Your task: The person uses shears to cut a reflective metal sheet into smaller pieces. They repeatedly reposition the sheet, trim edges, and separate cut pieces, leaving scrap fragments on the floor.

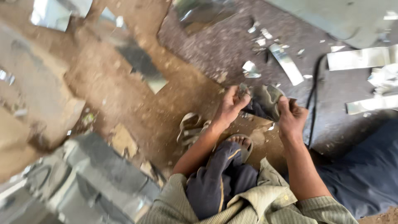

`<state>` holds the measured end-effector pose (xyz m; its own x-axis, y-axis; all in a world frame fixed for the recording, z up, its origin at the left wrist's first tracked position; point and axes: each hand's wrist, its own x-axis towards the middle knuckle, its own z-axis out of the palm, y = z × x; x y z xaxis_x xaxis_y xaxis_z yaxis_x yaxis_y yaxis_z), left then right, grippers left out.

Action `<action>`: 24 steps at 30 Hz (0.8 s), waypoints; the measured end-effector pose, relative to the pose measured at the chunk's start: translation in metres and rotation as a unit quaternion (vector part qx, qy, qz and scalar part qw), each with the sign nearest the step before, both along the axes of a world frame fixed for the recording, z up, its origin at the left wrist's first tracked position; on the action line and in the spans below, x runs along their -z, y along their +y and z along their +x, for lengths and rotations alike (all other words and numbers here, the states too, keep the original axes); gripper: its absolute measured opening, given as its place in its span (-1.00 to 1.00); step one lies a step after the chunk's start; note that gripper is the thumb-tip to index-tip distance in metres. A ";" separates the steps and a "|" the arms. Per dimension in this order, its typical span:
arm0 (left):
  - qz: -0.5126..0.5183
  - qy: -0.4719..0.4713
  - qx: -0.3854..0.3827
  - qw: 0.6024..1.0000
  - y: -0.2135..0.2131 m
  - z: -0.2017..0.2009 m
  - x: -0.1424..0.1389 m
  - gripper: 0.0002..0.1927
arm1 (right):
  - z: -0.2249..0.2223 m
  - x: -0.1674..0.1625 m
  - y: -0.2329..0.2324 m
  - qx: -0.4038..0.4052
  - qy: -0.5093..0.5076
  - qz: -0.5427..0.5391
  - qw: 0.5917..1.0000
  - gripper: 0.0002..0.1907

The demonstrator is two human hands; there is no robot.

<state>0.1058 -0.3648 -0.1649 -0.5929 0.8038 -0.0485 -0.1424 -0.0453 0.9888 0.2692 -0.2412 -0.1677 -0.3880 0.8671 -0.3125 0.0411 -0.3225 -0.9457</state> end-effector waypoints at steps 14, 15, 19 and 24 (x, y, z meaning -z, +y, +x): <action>0.061 -0.244 -0.661 0.707 -0.349 -0.127 0.007 -0.64 | 0.007 0.076 -0.014 -0.279 0.001 -0.136 0.951 -0.86; 0.074 -0.231 -0.674 0.697 -0.374 -0.136 0.004 -0.64 | 0.003 0.081 -0.015 -0.278 -0.006 -0.132 0.952 -0.85; 0.102 -0.264 -0.745 0.604 -0.423 -0.160 0.004 -0.71 | -0.012 0.083 -0.021 -0.276 -0.029 -0.134 0.951 -0.81; -0.073 -0.353 -0.754 0.549 -0.413 -0.144 0.018 -0.58 | 0.002 0.063 -0.010 -0.275 -0.117 -0.073 0.951 -0.80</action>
